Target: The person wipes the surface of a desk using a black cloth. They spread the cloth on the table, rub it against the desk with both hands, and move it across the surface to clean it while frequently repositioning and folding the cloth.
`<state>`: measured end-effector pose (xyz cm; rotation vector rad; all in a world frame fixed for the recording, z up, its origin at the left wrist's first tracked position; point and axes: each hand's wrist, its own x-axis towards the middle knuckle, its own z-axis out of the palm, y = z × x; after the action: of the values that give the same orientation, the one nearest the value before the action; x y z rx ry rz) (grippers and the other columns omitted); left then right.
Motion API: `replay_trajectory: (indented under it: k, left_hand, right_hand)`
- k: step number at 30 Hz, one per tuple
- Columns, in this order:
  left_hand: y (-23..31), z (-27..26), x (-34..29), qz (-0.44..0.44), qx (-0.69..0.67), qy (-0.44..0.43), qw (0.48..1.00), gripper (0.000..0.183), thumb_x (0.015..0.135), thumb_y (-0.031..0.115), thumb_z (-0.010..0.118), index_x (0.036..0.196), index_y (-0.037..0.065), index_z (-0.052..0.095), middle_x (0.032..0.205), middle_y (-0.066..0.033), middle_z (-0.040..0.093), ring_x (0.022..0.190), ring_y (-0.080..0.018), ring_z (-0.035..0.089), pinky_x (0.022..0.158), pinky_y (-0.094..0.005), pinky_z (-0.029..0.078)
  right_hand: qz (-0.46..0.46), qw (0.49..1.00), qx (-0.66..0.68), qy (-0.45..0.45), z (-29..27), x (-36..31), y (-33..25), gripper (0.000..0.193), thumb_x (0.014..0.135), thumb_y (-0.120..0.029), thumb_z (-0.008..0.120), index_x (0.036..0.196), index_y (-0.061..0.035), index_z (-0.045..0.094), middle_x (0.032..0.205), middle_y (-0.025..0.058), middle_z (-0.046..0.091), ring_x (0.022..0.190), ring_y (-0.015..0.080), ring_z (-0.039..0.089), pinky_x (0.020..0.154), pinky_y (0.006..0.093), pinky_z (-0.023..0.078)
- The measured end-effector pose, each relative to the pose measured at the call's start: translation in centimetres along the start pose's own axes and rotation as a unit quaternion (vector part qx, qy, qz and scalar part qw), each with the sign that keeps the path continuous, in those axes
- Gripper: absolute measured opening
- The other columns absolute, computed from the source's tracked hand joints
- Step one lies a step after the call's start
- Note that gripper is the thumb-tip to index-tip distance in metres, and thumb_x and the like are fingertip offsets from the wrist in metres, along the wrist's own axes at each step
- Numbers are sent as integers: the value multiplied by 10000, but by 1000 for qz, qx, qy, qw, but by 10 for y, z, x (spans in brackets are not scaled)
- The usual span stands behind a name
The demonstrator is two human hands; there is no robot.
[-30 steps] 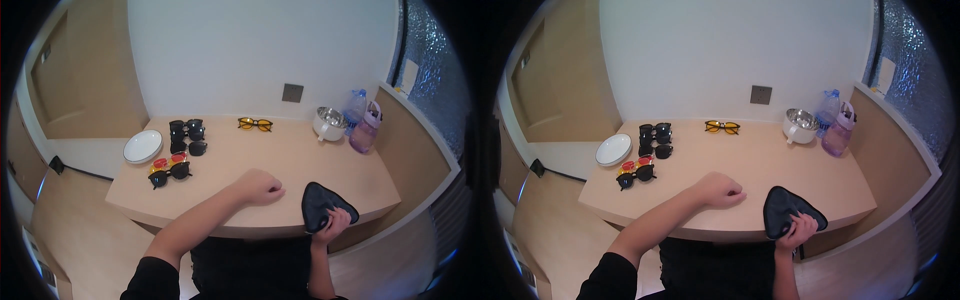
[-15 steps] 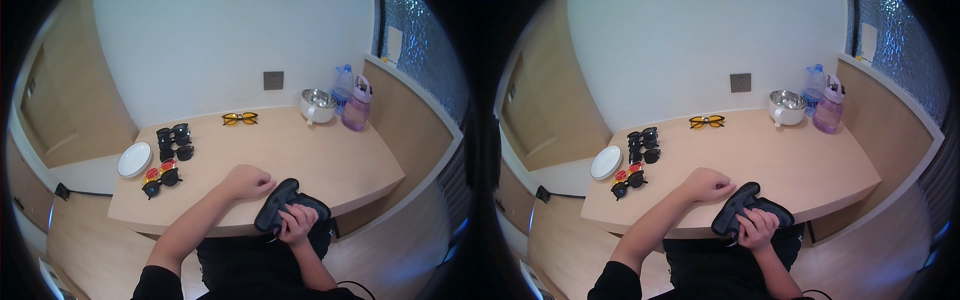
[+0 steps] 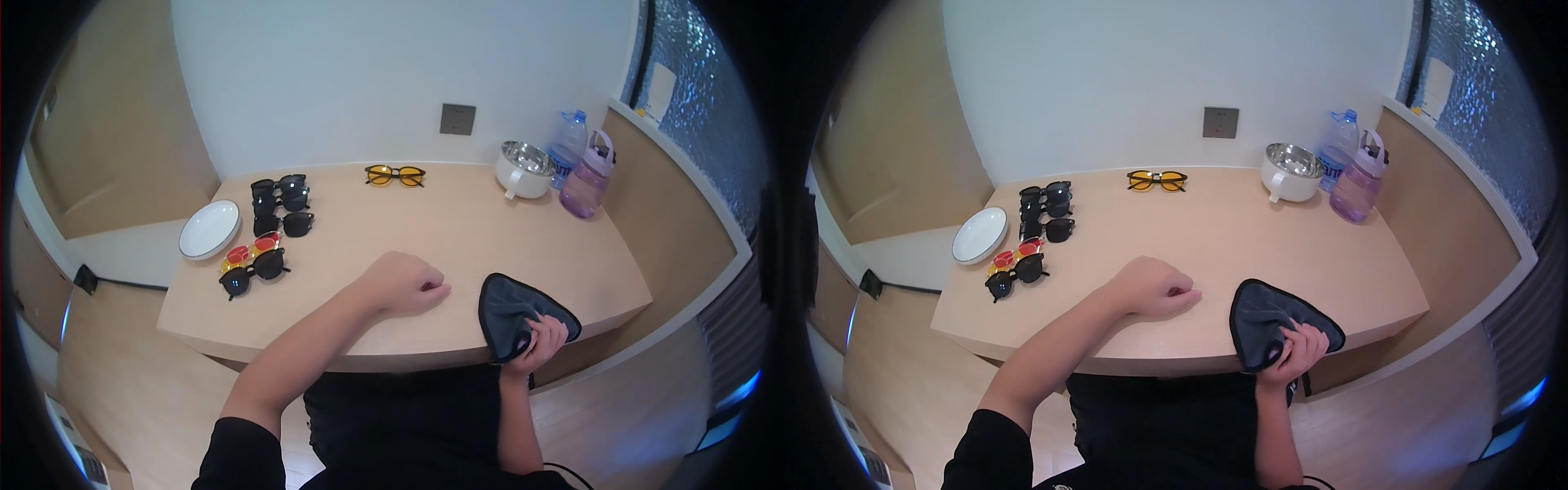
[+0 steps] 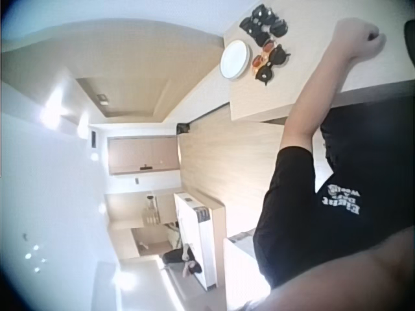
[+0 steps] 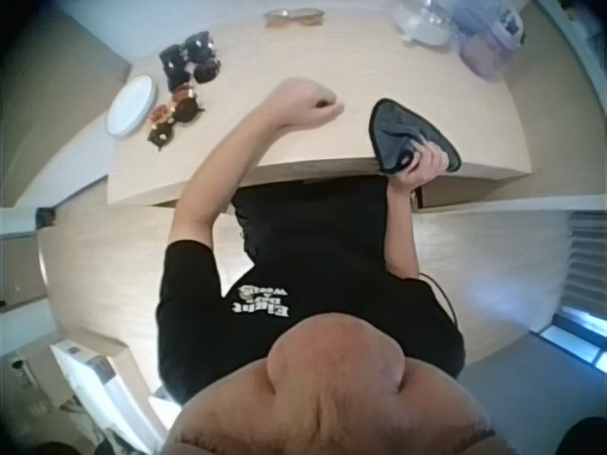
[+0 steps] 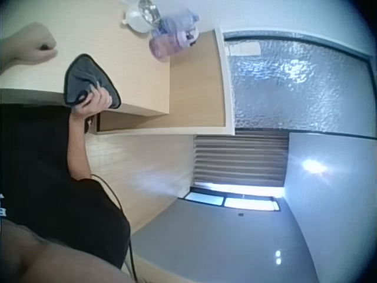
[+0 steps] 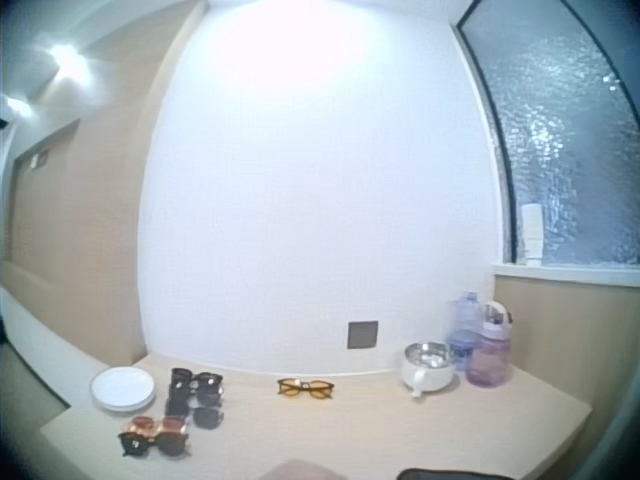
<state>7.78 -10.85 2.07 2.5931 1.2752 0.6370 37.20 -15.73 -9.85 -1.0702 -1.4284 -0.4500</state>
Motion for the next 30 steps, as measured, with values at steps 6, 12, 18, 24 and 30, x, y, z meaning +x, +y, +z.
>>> replay_trajectory:
  k: [6,12,18,24,30]
  left_hand:
    - [4,1,4,16,11,-11,1000,424,1023,424,629,739,119,707,660,-109,646,626,-358,635,601,-465,484]
    - [-1,5,4,26,-13,-11,1000,434,1027,428,639,744,102,686,672,-125,639,645,-358,636,611,-461,487]
    - [3,4,3,0,14,-10,1000,427,1034,430,636,777,98,712,720,-145,664,691,-365,645,644,-460,504]
    - [-1,0,-4,-5,15,10,1000,417,1015,402,653,735,96,697,669,-133,644,636,-360,632,616,-464,494]
    - [2,-2,2,12,10,16,1000,406,1005,392,642,737,94,701,671,-128,651,648,-366,640,618,-472,491]
  right_hand:
    - [-24,996,57,-62,16,-27,-88,177,915,-235,578,923,-122,715,1079,77,708,1116,317,609,1080,532,372]
    - [-103,985,105,-89,24,-36,-115,207,825,-263,670,997,-240,783,1146,-39,730,1120,202,624,1051,435,386]
    - [-157,980,81,-86,9,-12,-69,279,847,-207,645,1064,-232,818,1179,-15,755,1069,191,700,996,393,458]
    - [-113,993,2,-35,-8,-3,2,257,989,-236,555,1024,-130,787,1187,55,758,1118,293,679,1004,478,474]
    - [-32,999,29,19,3,-2,-7,308,1014,-276,502,960,-72,727,1093,121,738,1053,353,640,1017,501,450]
